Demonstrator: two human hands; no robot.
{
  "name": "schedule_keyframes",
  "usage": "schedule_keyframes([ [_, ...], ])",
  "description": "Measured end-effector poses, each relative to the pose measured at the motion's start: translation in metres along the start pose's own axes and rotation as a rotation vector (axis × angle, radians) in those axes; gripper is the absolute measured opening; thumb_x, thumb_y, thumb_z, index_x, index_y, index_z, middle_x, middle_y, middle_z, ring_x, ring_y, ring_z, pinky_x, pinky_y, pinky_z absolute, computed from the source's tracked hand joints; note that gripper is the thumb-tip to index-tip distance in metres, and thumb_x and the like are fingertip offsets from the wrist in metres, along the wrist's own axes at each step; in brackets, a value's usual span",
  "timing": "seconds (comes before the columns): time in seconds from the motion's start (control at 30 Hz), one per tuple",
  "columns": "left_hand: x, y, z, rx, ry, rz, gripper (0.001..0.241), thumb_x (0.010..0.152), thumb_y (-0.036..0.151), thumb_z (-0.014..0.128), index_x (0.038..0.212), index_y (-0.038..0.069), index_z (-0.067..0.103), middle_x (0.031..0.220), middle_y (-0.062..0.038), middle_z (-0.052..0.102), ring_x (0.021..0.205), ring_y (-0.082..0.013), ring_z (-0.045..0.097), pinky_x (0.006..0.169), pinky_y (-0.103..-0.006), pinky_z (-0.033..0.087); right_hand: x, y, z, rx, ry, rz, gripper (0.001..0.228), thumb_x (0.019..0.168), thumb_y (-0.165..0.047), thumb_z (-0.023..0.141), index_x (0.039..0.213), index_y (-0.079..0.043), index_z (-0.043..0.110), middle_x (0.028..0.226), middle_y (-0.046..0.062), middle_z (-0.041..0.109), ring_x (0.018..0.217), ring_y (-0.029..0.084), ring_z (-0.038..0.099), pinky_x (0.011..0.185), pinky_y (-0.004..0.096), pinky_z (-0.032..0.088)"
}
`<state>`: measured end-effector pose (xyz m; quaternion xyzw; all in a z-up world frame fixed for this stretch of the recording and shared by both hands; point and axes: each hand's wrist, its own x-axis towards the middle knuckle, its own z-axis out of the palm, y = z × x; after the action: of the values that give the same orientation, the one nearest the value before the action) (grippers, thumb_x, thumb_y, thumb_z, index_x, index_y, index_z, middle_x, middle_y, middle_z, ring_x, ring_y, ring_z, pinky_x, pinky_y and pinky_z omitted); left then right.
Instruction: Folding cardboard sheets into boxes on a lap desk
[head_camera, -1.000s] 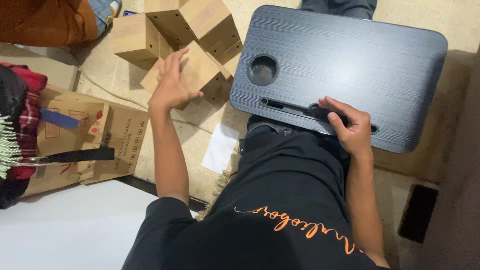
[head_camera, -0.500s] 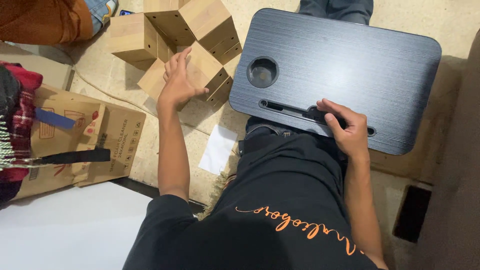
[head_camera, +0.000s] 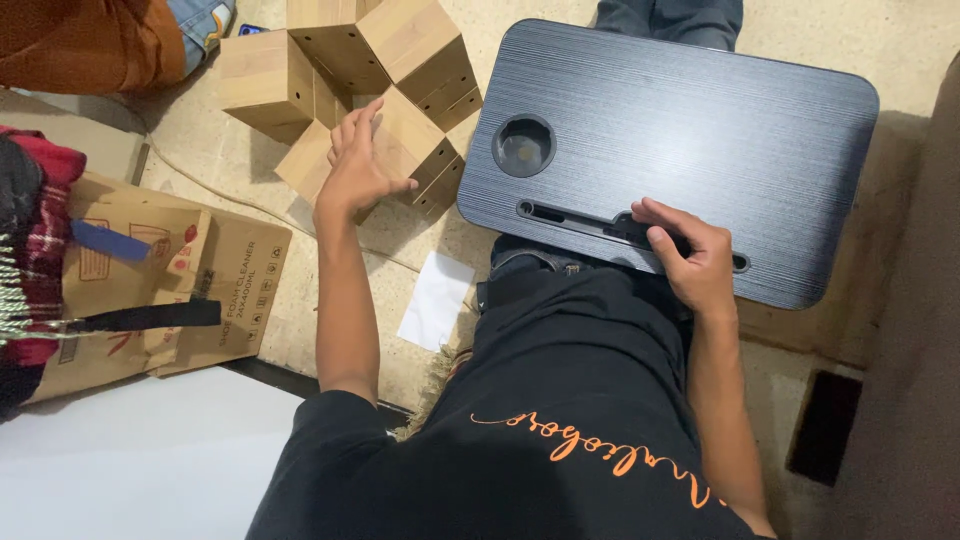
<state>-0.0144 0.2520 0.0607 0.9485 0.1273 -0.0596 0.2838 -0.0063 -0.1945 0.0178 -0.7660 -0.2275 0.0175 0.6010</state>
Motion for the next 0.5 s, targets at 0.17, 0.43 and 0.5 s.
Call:
schedule_keyframes([
  [0.17,0.004,-0.008,0.004,0.025,0.005,0.006,0.12,0.065,0.03,0.097,0.158,0.024,0.021,0.153,-0.01,0.027,0.144,-0.0324,0.023,0.111,-0.0555,0.024,0.0,0.003,0.0,-0.007,0.0,-0.011,0.03,0.105,-0.011,0.057,0.13,0.005,0.063,0.123,0.021,0.07,0.115,0.029,0.07,0.105,0.036,0.055],
  [0.43,0.003,-0.007,0.006,0.002,-0.006,-0.031,0.127,0.067,0.03,0.097,0.159,0.025,0.011,0.159,-0.012,0.021,0.148,-0.0334,0.016,0.115,-0.0617,0.018,0.0,0.0,0.0,-0.008,0.001,-0.002,0.03,0.105,-0.01,0.057,0.131,0.004,0.063,0.123,0.02,0.07,0.115,0.028,0.07,0.105,0.036,0.054],
  [0.5,0.002,-0.007,0.006,-0.064,-0.009,-0.011,0.129,0.068,0.022,0.098,0.16,0.024,0.007,0.161,-0.012,0.018,0.153,-0.0289,0.016,0.116,-0.0578,0.014,0.0,0.002,0.0,-0.002,-0.001,0.005,0.031,0.105,-0.011,0.056,0.131,0.004,0.063,0.123,0.02,0.07,0.115,0.028,0.07,0.105,0.036,0.054],
])
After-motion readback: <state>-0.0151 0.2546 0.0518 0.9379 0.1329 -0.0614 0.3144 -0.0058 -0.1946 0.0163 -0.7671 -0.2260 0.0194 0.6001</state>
